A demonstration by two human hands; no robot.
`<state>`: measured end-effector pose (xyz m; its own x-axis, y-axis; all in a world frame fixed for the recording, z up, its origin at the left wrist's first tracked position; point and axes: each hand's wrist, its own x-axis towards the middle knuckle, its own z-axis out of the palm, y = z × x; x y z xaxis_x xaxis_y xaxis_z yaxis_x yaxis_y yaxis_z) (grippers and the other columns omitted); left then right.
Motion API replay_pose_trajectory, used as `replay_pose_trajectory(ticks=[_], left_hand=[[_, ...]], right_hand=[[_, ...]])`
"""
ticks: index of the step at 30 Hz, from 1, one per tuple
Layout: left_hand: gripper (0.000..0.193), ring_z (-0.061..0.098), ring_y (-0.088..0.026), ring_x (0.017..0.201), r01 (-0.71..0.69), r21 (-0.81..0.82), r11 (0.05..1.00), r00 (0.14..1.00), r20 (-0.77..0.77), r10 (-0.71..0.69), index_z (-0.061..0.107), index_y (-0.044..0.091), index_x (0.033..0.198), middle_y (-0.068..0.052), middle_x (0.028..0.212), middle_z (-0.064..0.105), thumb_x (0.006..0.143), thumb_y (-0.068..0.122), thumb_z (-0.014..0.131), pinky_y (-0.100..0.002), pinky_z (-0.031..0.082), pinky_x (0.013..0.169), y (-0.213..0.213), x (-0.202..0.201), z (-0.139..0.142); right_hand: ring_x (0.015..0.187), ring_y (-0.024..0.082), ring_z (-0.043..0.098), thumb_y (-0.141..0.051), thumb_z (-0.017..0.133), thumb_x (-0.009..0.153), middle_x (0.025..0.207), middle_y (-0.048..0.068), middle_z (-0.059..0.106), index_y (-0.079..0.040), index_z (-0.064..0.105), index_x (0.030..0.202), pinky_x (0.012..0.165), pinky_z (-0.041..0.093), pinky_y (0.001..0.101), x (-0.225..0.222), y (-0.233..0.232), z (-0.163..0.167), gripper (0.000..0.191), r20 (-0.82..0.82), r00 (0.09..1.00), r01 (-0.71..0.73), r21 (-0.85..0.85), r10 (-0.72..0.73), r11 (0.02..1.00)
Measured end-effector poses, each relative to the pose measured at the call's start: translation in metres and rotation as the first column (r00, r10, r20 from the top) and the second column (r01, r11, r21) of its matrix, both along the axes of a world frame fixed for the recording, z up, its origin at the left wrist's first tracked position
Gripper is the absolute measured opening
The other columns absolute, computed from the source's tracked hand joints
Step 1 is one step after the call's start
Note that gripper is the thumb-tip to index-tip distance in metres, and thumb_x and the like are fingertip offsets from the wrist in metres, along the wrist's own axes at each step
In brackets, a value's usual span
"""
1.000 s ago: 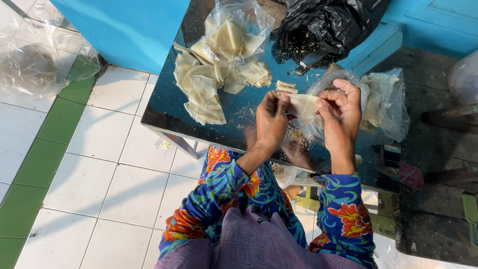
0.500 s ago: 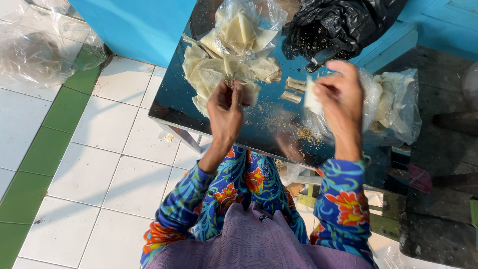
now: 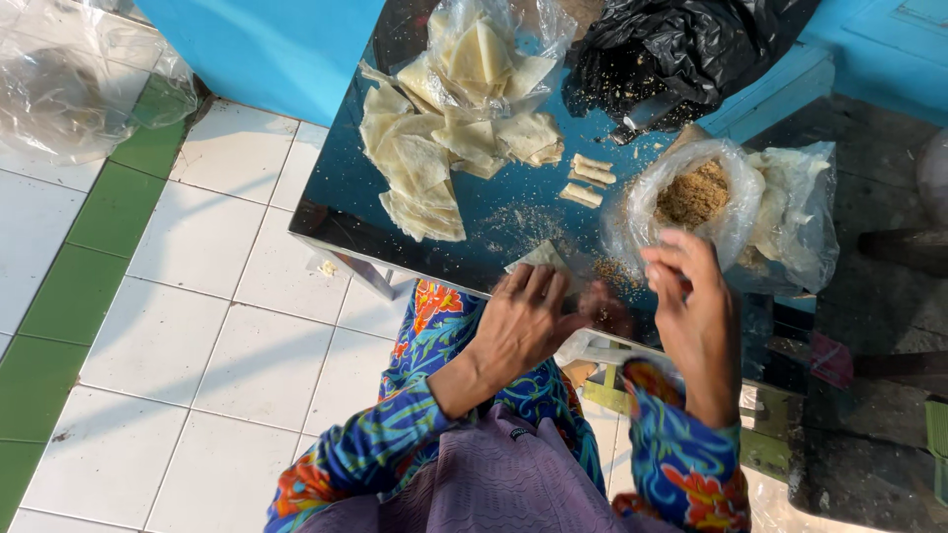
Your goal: The person sits at a metal table and rolls thin translucent wrapper sheets by hand into tight cylindrical rolls, placing each finished roll on the table with other completed rolls. A plastic bag of crumbly brown filling sits on the table beside the wrappers.
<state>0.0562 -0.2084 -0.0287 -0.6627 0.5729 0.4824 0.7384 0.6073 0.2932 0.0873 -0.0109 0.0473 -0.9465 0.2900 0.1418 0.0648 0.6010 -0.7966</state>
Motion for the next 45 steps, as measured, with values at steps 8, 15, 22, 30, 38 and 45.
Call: replay_pose_trajectory(ticks=[8, 15, 22, 30, 38, 45], left_hand=[[0.040, 0.055, -0.026, 0.121, 0.030, 0.010, 0.999, 0.999, -0.010, -0.030, 0.070, 0.010, 0.113, -0.006, 0.122, 0.064, 0.081, 0.033, 0.079, -0.054, 0.037, 0.107, -0.045, -0.009, 0.008], [0.034, 0.056, -0.022, 0.120, 0.142, 0.005, 0.990, 0.989, -0.040, -0.142, 0.071, 0.012, 0.121, -0.002, 0.116, 0.061, 0.090, 0.027, 0.078, -0.049, 0.040, 0.112, -0.040, -0.004, -0.002], [0.030, 0.058, -0.021, 0.123, 0.169, 0.004, 0.986, 0.978, -0.128, -0.167, 0.071, 0.013, 0.116, -0.003, 0.124, 0.065, 0.088, 0.021, 0.074, -0.048, 0.040, 0.113, -0.058, -0.011, -0.004], [0.032, 0.062, -0.024, 0.118, 0.245, 0.064, 0.967, 0.966, -0.106, -0.237, 0.070, 0.007, 0.118, -0.003, 0.120, 0.066, 0.088, 0.018, 0.076, -0.043, 0.049, 0.108, -0.060, -0.021, -0.012], [0.033, 0.062, -0.022, 0.124, 0.235, 0.068, 0.970, 0.966, -0.130, -0.225, 0.070, 0.012, 0.123, -0.002, 0.127, 0.066, 0.091, 0.017, 0.075, -0.043, 0.048, 0.112, -0.067, -0.025, -0.015], [0.038, 0.062, -0.024, 0.125, 0.268, 0.039, 0.963, 0.957, -0.130, -0.261, 0.070, 0.012, 0.125, -0.003, 0.129, 0.066, 0.087, 0.014, 0.072, -0.043, 0.048, 0.115, -0.073, -0.027, -0.014]], right_hand=[[0.104, 0.030, 0.072, 0.004, 0.061, 0.095, 0.116, 0.016, 0.073, -0.004, 0.060, 0.127, 0.084, 0.056, 0.0386, 0.022, 0.004, -0.026, 0.033, -0.031, 0.996, -0.072, 0.207, 0.081, 0.976], [0.105, 0.025, 0.074, 0.002, 0.062, 0.098, 0.119, 0.014, 0.073, -0.006, 0.060, 0.127, 0.086, 0.059, 0.0348, 0.009, -0.012, -0.027, 0.030, -0.122, 0.970, -0.192, 0.150, 0.211, 0.970], [0.106, 0.029, 0.068, 0.006, 0.060, 0.099, 0.117, 0.015, 0.069, -0.010, 0.067, 0.134, 0.091, 0.054, 0.0376, 0.035, 0.027, 0.000, 0.039, -0.092, 0.996, 0.006, 0.221, 0.015, 0.975], [0.112, 0.033, 0.050, 0.019, 0.059, 0.075, 0.115, 0.009, 0.061, -0.016, 0.075, 0.130, 0.100, 0.041, 0.0452, 0.089, 0.053, -0.037, 0.067, -0.051, 0.994, 0.108, 0.650, -0.098, 0.752], [0.112, 0.033, 0.047, 0.010, 0.070, 0.073, 0.114, 0.010, 0.056, -0.015, 0.071, 0.141, 0.096, 0.036, 0.0498, 0.080, 0.059, -0.065, 0.072, 0.026, 0.995, 0.049, 0.724, -0.098, 0.688], [0.111, 0.028, 0.049, 0.025, 0.054, 0.071, 0.113, 0.009, 0.057, -0.020, 0.076, 0.115, 0.099, 0.038, 0.0434, 0.068, 0.041, -0.042, 0.066, 0.032, 0.999, -0.031, 0.567, 0.016, 0.823]])
